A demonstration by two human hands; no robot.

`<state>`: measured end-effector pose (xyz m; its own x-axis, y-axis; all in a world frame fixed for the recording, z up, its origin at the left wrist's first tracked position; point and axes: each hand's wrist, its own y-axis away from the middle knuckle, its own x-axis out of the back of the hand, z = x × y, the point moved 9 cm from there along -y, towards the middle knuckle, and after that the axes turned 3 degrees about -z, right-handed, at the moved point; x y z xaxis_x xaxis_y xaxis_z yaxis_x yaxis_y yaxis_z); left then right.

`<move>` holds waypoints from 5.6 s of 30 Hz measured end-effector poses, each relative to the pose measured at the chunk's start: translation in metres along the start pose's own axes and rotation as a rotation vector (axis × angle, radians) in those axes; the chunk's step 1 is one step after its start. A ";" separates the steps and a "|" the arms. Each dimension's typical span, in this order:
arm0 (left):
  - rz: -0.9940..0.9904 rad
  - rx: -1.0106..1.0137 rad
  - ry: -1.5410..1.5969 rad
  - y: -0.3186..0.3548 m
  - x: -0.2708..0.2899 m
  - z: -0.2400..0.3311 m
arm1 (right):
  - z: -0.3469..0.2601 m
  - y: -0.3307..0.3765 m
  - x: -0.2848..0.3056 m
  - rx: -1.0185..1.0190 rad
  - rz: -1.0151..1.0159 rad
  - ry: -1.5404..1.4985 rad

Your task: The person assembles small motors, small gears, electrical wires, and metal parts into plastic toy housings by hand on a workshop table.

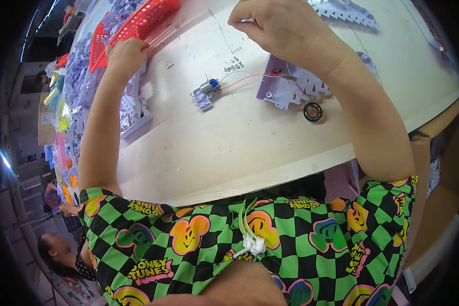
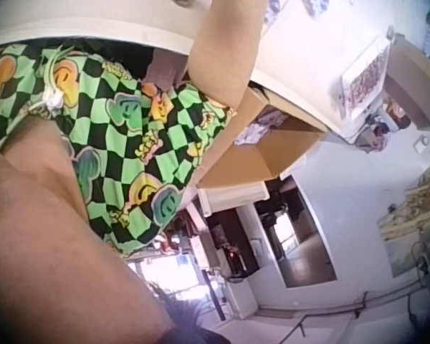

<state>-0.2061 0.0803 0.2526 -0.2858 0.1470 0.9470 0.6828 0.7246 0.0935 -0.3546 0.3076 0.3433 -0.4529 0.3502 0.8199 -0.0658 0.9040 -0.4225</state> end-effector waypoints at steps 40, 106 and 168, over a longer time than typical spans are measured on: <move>-0.146 -0.381 1.703 0.089 0.029 0.108 | -0.001 -0.003 -0.052 -0.071 -0.076 -0.511; 0.008 0.014 1.932 0.107 -0.032 0.083 | -0.055 0.000 -0.086 0.482 -0.146 0.313; 0.396 -0.176 1.080 0.116 0.010 0.109 | -0.030 0.003 -0.078 0.311 -0.235 0.068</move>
<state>-0.2032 0.2392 0.2390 0.6324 -0.3693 0.6809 0.7043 0.6402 -0.3068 -0.2928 0.2897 0.2895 -0.3341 0.1678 0.9275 -0.4319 0.8474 -0.3088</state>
